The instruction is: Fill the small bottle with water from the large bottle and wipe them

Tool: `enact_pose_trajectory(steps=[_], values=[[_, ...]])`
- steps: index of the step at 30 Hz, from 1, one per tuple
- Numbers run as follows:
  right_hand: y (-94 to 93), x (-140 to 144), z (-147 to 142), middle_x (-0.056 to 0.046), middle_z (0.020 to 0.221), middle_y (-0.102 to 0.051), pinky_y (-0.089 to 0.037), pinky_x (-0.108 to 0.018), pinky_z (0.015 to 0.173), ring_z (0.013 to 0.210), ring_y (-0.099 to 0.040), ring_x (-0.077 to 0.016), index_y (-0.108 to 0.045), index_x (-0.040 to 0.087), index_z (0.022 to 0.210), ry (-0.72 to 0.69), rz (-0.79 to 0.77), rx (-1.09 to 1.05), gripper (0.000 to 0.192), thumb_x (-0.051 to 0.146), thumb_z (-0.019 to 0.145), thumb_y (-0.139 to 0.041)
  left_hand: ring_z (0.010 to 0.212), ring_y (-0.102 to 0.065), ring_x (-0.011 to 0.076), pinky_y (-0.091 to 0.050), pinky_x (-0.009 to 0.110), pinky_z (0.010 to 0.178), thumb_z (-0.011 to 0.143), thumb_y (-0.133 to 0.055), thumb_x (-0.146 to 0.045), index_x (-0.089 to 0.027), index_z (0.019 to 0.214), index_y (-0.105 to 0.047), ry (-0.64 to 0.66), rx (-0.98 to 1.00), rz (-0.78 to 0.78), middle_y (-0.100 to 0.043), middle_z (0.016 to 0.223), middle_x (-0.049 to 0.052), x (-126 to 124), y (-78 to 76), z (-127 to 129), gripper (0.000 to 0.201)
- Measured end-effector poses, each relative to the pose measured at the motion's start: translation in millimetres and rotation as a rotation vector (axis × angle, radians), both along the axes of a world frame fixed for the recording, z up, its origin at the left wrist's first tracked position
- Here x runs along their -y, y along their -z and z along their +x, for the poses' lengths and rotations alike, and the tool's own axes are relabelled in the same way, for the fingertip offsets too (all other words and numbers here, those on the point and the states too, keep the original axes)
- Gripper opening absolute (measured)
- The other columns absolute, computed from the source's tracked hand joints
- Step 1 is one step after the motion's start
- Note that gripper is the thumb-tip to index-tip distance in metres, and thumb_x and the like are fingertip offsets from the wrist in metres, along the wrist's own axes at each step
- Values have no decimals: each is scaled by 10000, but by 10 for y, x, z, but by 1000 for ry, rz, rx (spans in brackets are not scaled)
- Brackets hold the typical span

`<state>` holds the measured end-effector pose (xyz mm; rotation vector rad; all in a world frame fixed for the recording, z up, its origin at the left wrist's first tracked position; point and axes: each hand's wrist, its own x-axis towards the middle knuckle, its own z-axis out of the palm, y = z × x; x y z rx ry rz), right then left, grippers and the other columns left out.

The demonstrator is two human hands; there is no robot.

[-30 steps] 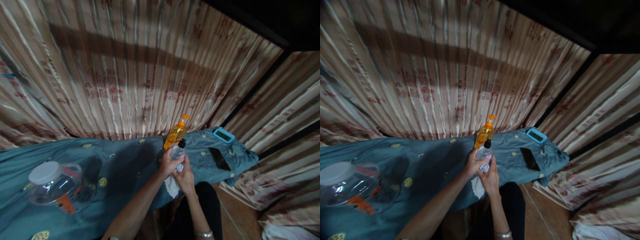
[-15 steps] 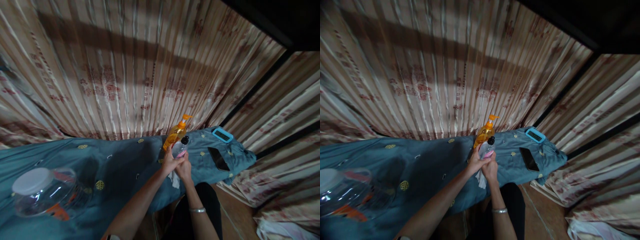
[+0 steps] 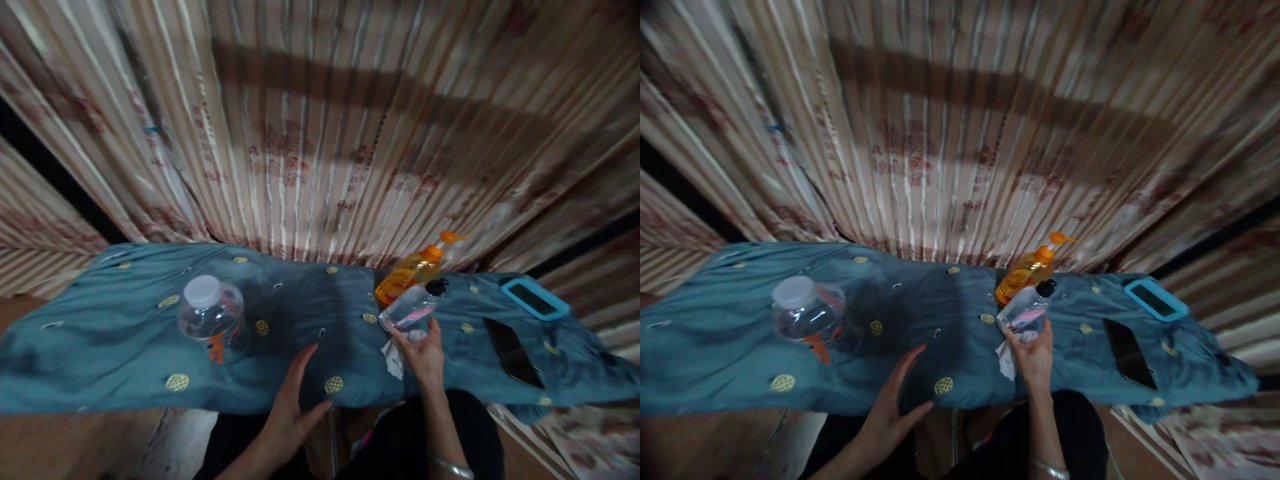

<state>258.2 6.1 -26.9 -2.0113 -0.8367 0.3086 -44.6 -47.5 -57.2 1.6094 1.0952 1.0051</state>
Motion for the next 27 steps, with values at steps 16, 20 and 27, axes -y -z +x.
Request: enact_pose_trajectory(steps=[16,20,27], values=[[-339,446,-1511,-79,1141,-733,-596,-447,874,984,-718,-280,-640,284,1258,-224,228,-1508,846,531,510,-950,1401,-506,404,-406,575,1164,558,-907,-415,-195,1547,-272,-652,-161,102,-512,1506,207,-595,-484,-1317,1196],[-831,208,-1825,-70,1259,-689,-579,-427,920,1078,-690,-271,-469,324,1468,-408,377,-1336,990,699,624,-828,1203,-672,367,-522,516,1055,581,-842,-370,-161,1346,-512,-548,-123,96,-698,1271,161,-660,-548,-1034,858],[-1152,225,-1916,-40,1614,-353,-228,-442,1240,1484,-331,-262,-367,305,1547,-1028,490,-321,787,776,917,-395,1050,-713,311,-564,463,979,589,-794,-331,-160,1277,-572,-233,106,74,-745,1149,113,-366,-689,-241,743]])
